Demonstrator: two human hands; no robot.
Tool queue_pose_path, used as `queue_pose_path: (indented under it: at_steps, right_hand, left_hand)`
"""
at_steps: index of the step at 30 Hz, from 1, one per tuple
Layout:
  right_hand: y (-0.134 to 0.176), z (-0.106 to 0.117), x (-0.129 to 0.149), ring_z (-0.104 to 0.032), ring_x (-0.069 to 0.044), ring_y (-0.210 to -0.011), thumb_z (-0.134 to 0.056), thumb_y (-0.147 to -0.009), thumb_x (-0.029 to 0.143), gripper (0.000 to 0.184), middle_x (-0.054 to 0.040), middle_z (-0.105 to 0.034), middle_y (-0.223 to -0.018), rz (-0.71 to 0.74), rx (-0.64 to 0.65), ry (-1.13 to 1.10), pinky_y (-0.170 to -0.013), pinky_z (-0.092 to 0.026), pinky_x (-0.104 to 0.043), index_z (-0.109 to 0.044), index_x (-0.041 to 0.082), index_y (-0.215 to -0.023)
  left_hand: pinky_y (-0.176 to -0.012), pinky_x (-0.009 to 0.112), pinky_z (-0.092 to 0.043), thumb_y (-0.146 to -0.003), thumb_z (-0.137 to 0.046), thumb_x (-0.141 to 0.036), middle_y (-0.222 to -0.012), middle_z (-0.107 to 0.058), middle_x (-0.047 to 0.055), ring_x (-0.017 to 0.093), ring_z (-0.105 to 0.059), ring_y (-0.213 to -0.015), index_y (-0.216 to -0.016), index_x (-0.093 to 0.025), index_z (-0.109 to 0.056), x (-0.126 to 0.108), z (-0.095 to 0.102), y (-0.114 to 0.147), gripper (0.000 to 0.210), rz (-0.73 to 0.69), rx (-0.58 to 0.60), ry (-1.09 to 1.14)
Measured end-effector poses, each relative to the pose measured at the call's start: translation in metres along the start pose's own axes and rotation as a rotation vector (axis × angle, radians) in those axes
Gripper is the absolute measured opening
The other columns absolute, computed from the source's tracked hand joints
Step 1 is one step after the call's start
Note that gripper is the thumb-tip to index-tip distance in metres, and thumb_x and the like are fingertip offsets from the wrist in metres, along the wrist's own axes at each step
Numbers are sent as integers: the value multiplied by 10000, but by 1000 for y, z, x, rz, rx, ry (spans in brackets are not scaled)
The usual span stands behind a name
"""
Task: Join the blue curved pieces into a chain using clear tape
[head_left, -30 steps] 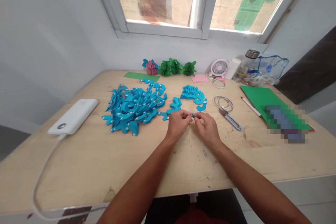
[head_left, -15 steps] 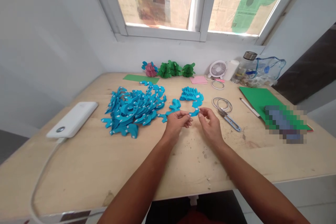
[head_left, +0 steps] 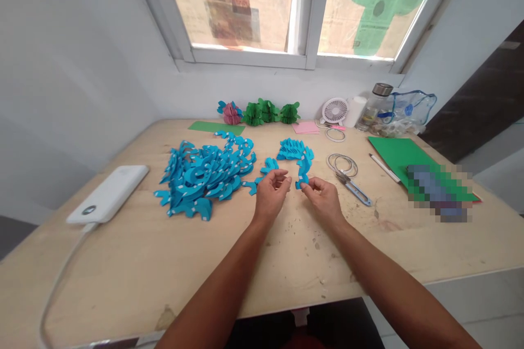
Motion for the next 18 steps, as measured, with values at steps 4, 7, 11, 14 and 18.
queue_pose_path:
  at_steps: [4, 7, 11, 14, 18]
  right_hand:
    - [2, -3, 5, -487, -122, -560, -532, -766, 358, 261, 20, -536, -564, 71, -9, 142, -573, -352, -236, -520, 185, -571]
    - [4, -7, 12, -493, -120, -568, -529, -782, 334, 273, 14, -556, -563, 166, 14, 266, -621, -351, -247, -517, 184, -554]
    - [5, -11, 13, -521, -126, -598, -552, -780, 320, 249, 9, -583, -584, 205, 45, 321, -679, -350, -264, -542, 183, -572]
    - [4, -11, 12, -542, -132, -611, -562, -780, 326, 228, 8, -601, -596, 192, 71, 271, -696, -360, -269, -576, 186, -600]
    - [4, -10, 14, -573, -141, -655, -520, -813, 346, 245, -9, -651, -676, 177, 100, 155, -721, -383, -269, -620, 188, -655]
  left_hand:
    - [-684, 240, -486, -665, -658, -295, -925, -621, 59, 140, -602, -823, -1091, -173, -531, 0, -6, 0, 461, -65, 51, 74]
    - [-712, 265, -484, -636, -680, -279, -921, -621, 56, 153, -599, -837, -1100, -174, -531, 1, -10, 1, 499, -45, 84, 151]
    - [-721, 285, -470, -610, -682, -264, -831, -648, 46, 167, -612, -794, -945, -150, -599, 1, -11, 3, 363, 25, 86, 219]
    - [-712, 297, -468, -607, -670, -268, -800, -670, 58, 171, -618, -741, -850, -130, -637, 0, -9, 4, 281, 92, 101, 268]
    - [-690, 302, -471, -609, -648, -252, -772, -687, 62, 167, -621, -693, -853, -121, -657, 2, -8, 3, 277, 148, 125, 366]
Point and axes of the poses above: each hand's wrist, its own y-axis away from the middle knuckle, its own z-axis out of the back of the hand, x = y × z, the point moved 6 cm from there along -y, towards the middle knuckle
